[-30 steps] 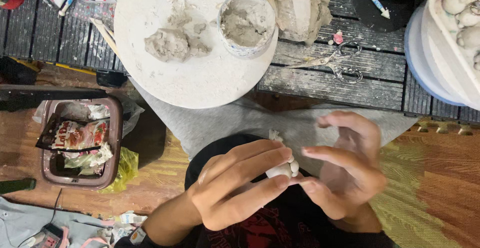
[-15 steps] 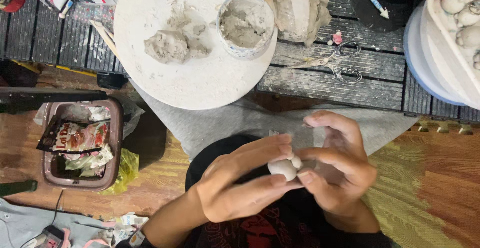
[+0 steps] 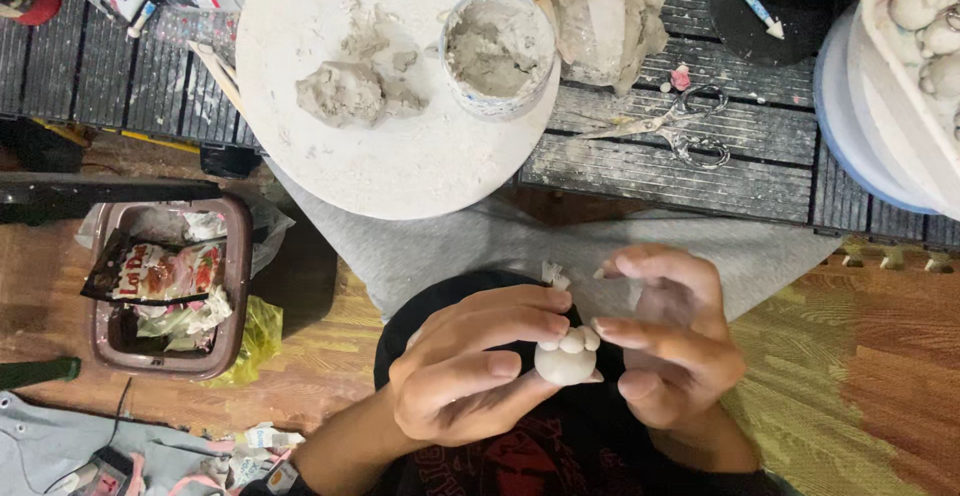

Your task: The person shapes a small piece of gray clay into a ball and then attaches smaller clay pieces to form a paw-like structure. The person repeatedly rolls, pinches, and smooths the clay by hand to refine the shape.

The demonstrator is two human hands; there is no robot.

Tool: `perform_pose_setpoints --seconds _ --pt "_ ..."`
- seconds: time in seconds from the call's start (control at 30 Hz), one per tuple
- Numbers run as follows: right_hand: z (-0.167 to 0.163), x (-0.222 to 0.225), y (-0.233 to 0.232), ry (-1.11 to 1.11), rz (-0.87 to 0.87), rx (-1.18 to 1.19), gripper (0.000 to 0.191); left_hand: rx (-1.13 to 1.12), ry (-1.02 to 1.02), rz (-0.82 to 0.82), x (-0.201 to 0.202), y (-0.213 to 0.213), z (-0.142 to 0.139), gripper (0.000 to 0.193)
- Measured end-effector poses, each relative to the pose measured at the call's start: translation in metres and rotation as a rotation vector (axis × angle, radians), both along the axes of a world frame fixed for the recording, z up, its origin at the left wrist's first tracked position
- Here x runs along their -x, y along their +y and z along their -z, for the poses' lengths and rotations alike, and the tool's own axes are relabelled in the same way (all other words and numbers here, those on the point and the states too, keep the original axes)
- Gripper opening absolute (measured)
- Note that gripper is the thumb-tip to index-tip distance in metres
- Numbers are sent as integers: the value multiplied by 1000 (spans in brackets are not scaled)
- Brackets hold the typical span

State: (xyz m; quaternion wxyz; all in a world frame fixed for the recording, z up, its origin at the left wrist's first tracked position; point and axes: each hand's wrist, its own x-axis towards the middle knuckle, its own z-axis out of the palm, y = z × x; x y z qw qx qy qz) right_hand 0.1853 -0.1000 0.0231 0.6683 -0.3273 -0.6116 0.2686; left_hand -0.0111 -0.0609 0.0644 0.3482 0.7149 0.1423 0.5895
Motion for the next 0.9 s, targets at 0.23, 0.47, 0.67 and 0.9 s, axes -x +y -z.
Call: perform_pose_setpoints --seconds 0.23,0.47,0.67,0.9 --pt "11 -4 -2 -132 92 -149 35 -54 37 -21 2 1 -6 75" --pt "-1 -1 1 -296 156 -271 56 -131 61 -82 3 1 -8 77" --pt "-17 0 1 -306 128 -151 59 -116 -8 -58 -2 0 -2 75" --pt "-27 0 -3 -324 67 -61 45 -147 -92 -79 -10 -1 7 86"
